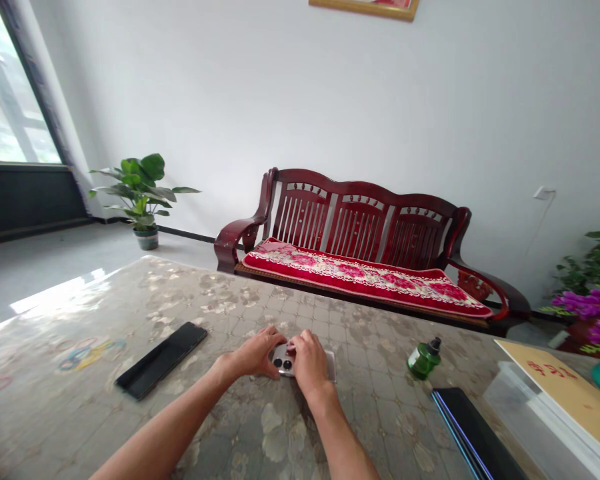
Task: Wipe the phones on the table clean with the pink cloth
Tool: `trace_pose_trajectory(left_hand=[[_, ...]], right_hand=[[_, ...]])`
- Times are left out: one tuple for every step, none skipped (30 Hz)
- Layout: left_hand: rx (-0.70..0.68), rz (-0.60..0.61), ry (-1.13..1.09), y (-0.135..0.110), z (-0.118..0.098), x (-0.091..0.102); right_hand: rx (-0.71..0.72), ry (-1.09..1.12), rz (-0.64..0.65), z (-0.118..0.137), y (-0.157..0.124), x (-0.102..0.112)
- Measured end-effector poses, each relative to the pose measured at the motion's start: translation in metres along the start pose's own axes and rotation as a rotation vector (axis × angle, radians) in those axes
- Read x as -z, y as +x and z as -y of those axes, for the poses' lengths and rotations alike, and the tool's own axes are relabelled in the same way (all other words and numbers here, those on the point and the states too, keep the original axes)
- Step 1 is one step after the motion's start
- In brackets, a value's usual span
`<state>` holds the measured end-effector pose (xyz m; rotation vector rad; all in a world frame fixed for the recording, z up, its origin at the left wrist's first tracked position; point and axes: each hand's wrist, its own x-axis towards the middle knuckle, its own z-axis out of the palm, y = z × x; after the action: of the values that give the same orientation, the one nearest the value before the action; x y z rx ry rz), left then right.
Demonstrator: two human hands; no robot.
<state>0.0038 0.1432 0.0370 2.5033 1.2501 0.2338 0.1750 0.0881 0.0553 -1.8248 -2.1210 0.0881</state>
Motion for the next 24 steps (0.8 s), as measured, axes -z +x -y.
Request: trace_pose_trajectory(left_hand=[[0.003,0.001,-0.001,0.000,0.000,0.000],[0.004,0.002,-0.002,0.000,0.000,0.001],[0.006,0.003,-0.004,0.000,0.000,0.001],[0.007,0.006,-0.007,0.000,-0.001,0.001],[0.007,0.009,-0.009,0.000,-0.001,0.002],[0.009,0.012,-0.010,0.000,-0.001,0.002],[0.012,0.013,-0.011,0.000,-0.002,0.002],[0.015,0.014,-0.011,0.000,-0.002,0.003],[0.019,0.013,-0.010,0.000,-0.003,0.003],[0.023,0.012,-0.009,-0.001,-0.004,0.004],[0.026,0.011,-0.008,-0.002,-0.005,0.005],[0.028,0.010,-0.006,-0.002,-0.006,0.005],[0.029,0.010,-0.005,-0.003,-0.007,0.006],[0.028,0.009,-0.003,-0.003,-0.008,0.006],[0.027,0.009,-0.001,-0.003,-0.009,0.007],[0.025,0.010,0.001,-0.003,-0.009,0.007],[0.024,0.012,0.004,-0.003,-0.010,0.008],[0.022,0.014,0.006,-0.003,-0.010,0.008],[0.022,0.016,0.009,-0.003,-0.011,0.008],[0.022,0.017,0.011,-0.003,-0.011,0.008],[0.023,0.018,0.013,-0.003,-0.011,0.008],[0.024,0.018,0.015,-0.004,-0.011,0.008],[0.025,0.017,0.017,-0.004,-0.011,0.008],[0.026,0.017,0.020,-0.004,-0.011,0.008]], right_hand=[[-0.021,-0.002,0.001,-0.006,-0.002,0.002],[-0.049,-0.004,-0.001,-0.014,-0.005,0.005],[-0.077,-0.009,-0.010,-0.024,-0.008,0.009],[-0.097,-0.018,-0.014,-0.034,-0.011,0.012],[-0.126,-0.028,-0.024,-0.043,-0.014,0.016],[-0.133,-0.029,-0.023,-0.051,-0.017,0.019],[-0.134,-0.029,-0.021,-0.056,-0.020,0.021],[-0.128,-0.026,-0.017,-0.059,-0.023,0.023],[-0.115,-0.020,-0.012,-0.060,-0.026,0.024],[-0.103,-0.012,-0.008,-0.058,-0.030,0.025],[-0.091,-0.002,-0.004,-0.056,-0.035,0.025],[-0.079,0.014,0.001,-0.052,-0.041,0.025],[-0.065,0.033,0.004,-0.049,-0.046,0.025],[-0.050,0.052,0.006,-0.046,-0.052,0.025],[-0.034,0.068,0.008,-0.045,-0.056,0.024],[-0.020,0.079,0.011,-0.044,-0.059,0.024],[-0.016,0.081,0.012,-0.044,-0.061,0.024],[-0.025,0.072,0.010,-0.045,-0.061,0.024],[-0.044,0.055,0.006,-0.046,-0.060,0.024],[-0.071,0.032,0.001,-0.047,-0.057,0.024],[-0.102,0.007,-0.007,-0.047,-0.054,0.023],[-0.130,-0.015,-0.015,-0.046,-0.051,0.023],[-0.148,-0.030,-0.019,-0.042,-0.048,0.021],[-0.154,-0.033,-0.018,-0.036,-0.045,0.020]])
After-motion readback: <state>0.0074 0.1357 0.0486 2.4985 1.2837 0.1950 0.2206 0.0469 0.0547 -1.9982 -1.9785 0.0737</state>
